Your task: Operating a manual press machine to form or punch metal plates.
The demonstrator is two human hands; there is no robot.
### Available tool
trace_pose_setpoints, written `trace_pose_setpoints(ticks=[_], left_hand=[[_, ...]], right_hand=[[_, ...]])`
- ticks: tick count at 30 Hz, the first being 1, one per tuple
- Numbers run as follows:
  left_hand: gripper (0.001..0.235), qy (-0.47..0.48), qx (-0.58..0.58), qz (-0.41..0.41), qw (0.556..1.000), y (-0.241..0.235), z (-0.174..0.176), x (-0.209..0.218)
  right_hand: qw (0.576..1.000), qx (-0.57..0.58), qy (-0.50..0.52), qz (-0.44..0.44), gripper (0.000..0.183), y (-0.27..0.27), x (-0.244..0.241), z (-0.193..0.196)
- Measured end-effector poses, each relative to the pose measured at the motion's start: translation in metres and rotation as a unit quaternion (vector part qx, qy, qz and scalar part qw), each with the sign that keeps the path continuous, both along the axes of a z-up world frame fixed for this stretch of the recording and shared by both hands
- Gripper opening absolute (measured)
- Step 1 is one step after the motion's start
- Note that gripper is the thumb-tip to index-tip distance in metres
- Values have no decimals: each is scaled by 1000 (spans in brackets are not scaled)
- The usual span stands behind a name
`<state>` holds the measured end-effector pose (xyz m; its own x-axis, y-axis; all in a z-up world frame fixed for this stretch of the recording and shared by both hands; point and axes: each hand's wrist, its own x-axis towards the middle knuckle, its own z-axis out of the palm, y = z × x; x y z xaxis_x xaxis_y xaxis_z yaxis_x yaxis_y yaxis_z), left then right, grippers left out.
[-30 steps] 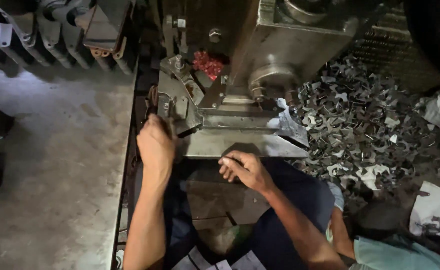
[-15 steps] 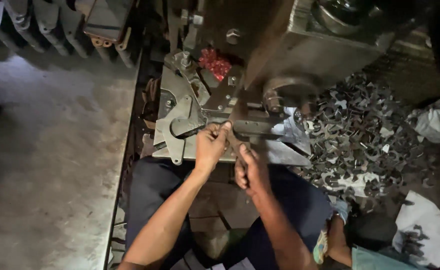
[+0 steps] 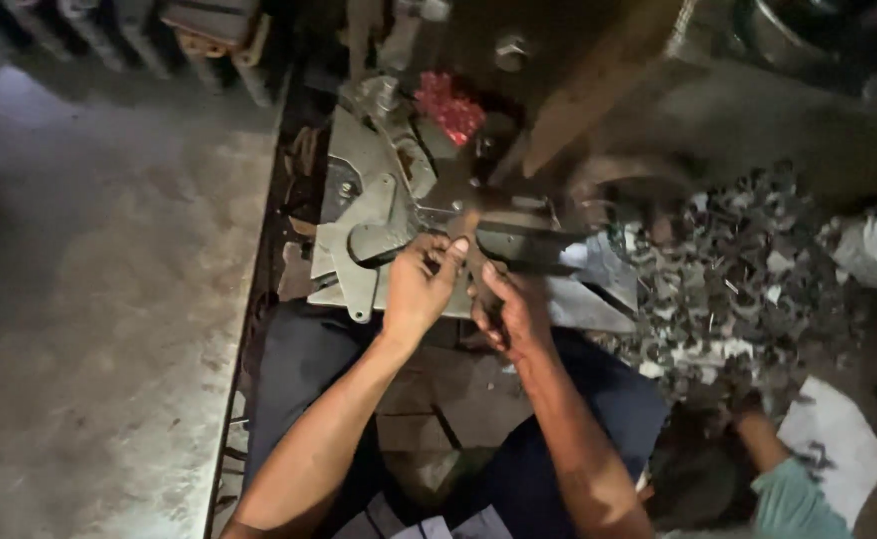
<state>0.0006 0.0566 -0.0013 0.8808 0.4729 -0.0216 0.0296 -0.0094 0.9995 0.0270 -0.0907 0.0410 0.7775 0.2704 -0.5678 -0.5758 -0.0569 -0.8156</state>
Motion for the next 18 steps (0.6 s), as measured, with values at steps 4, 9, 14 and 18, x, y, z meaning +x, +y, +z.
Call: trace_pose_setpoints(ticks=[4, 9, 14, 18], left_hand=[[34, -27, 37, -9, 999, 3, 1, -4], [31, 3, 60, -11, 998, 6, 5, -11], [25, 17, 89, 10, 996, 7, 12, -18], [18, -14, 113, 28, 993, 4, 12, -20]], right_hand=[[997, 56, -4, 45, 43, -7, 8, -1], [993, 98, 20, 65, 45, -12, 12, -15], [988, 149, 6, 40, 40, -10, 7, -14], [986, 151, -16, 69, 40, -13, 8, -9]])
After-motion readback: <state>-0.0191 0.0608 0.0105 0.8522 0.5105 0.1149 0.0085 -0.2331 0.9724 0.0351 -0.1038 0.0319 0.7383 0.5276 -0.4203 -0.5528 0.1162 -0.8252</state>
